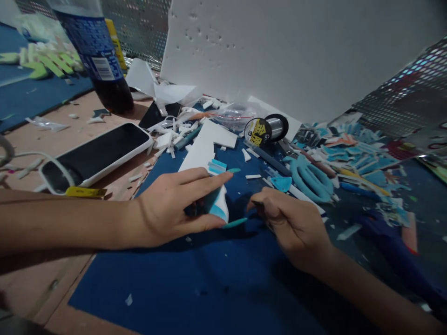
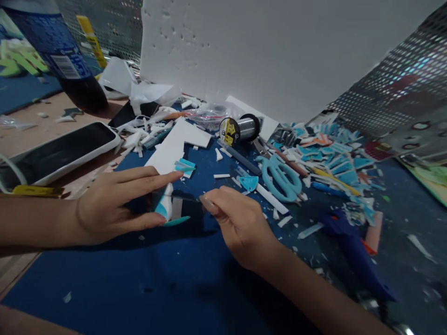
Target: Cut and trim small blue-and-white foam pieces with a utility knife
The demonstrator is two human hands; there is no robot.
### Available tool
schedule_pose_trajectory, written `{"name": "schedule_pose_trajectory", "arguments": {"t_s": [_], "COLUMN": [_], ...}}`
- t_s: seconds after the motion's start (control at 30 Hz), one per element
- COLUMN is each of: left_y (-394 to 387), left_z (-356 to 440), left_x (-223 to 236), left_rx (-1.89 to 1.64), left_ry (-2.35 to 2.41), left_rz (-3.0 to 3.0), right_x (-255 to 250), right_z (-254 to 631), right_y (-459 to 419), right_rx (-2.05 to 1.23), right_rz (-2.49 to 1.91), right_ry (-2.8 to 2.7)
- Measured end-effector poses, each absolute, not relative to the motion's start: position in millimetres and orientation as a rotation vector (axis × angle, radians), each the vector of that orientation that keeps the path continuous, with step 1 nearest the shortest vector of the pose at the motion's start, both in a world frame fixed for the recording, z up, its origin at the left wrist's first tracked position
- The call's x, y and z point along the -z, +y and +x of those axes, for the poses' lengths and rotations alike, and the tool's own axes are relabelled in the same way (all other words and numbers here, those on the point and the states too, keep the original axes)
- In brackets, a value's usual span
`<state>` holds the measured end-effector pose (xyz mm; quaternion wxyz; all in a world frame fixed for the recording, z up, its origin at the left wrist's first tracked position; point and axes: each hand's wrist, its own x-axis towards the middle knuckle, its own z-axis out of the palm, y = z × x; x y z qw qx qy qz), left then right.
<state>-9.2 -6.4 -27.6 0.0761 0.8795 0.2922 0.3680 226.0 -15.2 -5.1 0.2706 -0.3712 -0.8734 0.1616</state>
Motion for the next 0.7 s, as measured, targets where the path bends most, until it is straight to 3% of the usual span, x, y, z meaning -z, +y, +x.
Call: {"name": "schedule_pose_trajectory", "arguments": {"t_s": [0.3, 0.7], "left_y": [-7, -5], "left_z": [-11, -11], "left_x": [15, 25], "left_rx": [-0.993, -1.187], "left_ry": [0.85, 0.728], "left_rz": [2.515, 2.375], "right_x": [3, -1], "right_z": [228, 222], "right_y": [-12, -18], "right_rx": [-0.479, -0.563], "right_rz": [-1.007, -1.025], "right_ry": [-2.366, -2.366]}}
